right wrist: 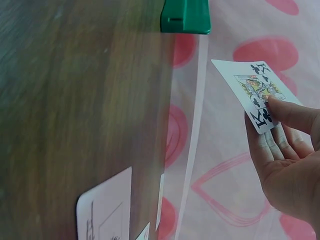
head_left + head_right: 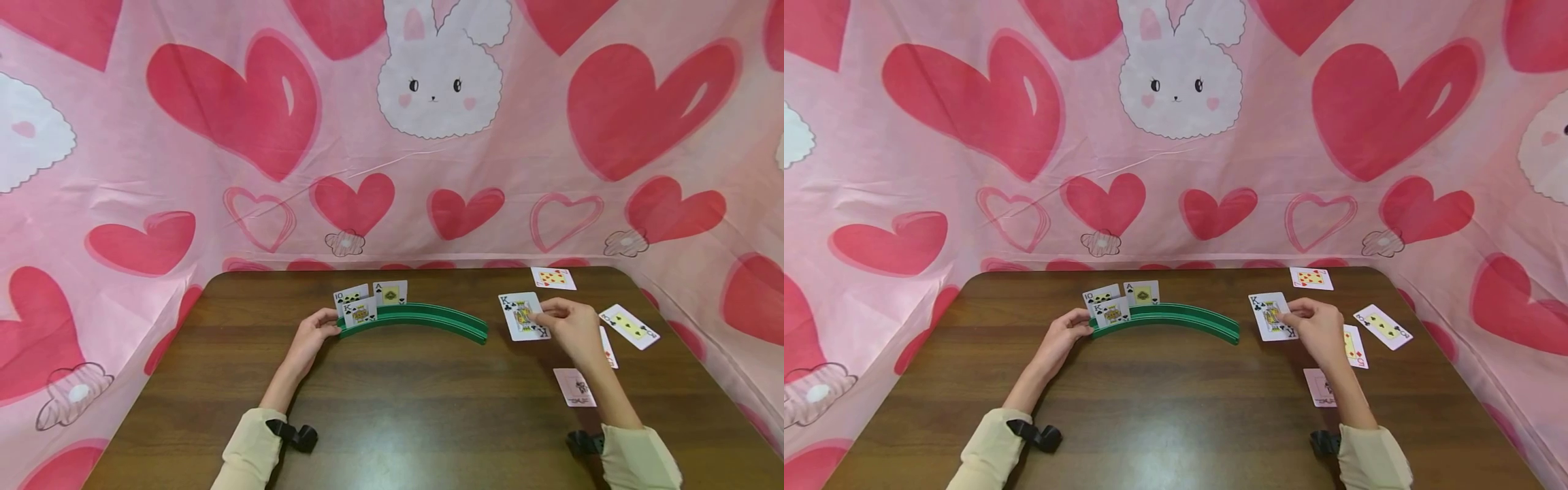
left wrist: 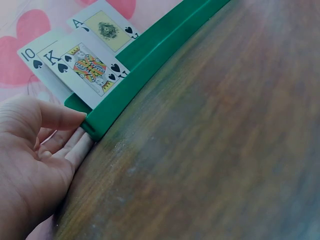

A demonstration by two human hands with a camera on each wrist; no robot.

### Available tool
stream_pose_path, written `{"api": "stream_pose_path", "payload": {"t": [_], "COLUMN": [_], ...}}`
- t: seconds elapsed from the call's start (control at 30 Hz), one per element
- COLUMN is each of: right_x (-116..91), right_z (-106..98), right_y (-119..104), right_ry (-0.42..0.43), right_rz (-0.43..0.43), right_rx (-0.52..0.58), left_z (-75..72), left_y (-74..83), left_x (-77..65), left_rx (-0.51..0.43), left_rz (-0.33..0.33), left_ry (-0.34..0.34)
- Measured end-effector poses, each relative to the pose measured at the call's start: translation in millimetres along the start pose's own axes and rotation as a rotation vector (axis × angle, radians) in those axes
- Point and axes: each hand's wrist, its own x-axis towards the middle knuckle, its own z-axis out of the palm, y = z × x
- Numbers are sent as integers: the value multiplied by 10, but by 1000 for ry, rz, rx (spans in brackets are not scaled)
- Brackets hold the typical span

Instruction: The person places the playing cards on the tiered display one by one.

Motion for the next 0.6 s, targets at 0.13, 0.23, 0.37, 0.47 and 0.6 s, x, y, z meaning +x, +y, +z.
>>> {"api": "stream_pose_path", "payload": {"t": [0.13,0.23,0.37,0.47,0.6], "right_x": [10,24,40,52,64], "right_z": [29,52,90,121,159], "right_y": [-46,-73,-113,-146,-199], "right_ry": [-5,-15,-24,-35,-52], "right_rz": [16,29,26,20,13], "right_rx": [34,51,60,69,82], "left_z": [-2,0,1,1,3], "left_y": [10,11,9,12,19], "left_x": [-4,-9,-7,-4,-6], "left_rx": [-3,-2,-3,-4,0], "left_rz": [-7,-9,-11,-10,-14], "left_ry": [-1,-4,-3,3,9]}}
